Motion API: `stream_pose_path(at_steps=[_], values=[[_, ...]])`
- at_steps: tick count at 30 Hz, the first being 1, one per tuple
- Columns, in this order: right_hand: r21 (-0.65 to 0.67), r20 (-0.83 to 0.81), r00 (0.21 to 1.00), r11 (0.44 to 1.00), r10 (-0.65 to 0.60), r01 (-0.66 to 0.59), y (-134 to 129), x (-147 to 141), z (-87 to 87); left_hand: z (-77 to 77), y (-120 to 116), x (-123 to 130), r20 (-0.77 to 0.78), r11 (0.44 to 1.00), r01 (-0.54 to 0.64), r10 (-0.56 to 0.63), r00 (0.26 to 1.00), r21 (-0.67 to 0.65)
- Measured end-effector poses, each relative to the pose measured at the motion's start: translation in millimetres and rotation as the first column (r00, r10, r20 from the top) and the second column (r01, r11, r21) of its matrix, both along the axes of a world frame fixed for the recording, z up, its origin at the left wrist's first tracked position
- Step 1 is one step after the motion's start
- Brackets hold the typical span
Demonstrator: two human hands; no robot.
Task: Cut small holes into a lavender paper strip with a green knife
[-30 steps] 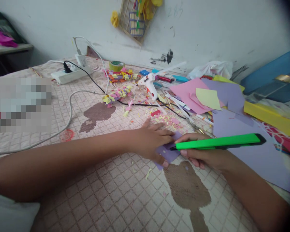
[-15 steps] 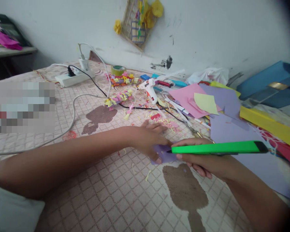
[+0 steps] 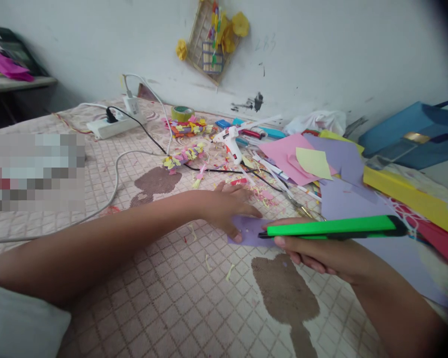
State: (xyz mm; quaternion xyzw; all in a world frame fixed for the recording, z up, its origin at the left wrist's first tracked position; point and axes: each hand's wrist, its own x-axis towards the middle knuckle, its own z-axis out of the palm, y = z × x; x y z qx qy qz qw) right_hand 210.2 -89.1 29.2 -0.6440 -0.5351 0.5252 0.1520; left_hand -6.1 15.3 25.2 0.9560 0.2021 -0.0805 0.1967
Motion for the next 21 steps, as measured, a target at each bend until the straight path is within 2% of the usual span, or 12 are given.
stream_pose_path(at_steps=[3, 6, 8, 12, 15, 21], values=[[0.084, -0.059, 0.991, 0.989, -0.119, 0.124, 2, 11, -1.6, -0.8, 4, -3, 0.046, 0.999, 0.041, -0.041, 0.998, 0.003], [0.227, -0.175, 0.979, 0.963, -0.104, 0.143, 5, 18, -2.8, -0.9, 5, -3, 0.009, 0.997, 0.075, -0.075, 0.997, -0.01], [0.277, -0.213, 0.974, 0.952, -0.07, 0.129, 6, 17, -5.8, 0.6, 3, -2, -0.044, 0.996, 0.087, -0.088, 0.995, -0.027], [0.244, -0.267, 0.963, 0.966, -0.016, 0.083, 4, 4, -18.0, 4.3, -3, -1, -0.08, 0.995, 0.085, -0.09, 0.993, -0.058], [0.219, -0.24, 0.97, 0.976, 0.043, 0.011, 1, -8, -26.9, 4.5, -7, -2, -0.083, 0.995, 0.073, -0.079, 0.993, -0.063], [0.207, -0.229, 0.968, 0.977, 0.099, -0.051, 2, -14, -33.4, -2.8, -14, -4, -0.052, 0.998, 0.056, -0.057, 0.997, -0.035]])
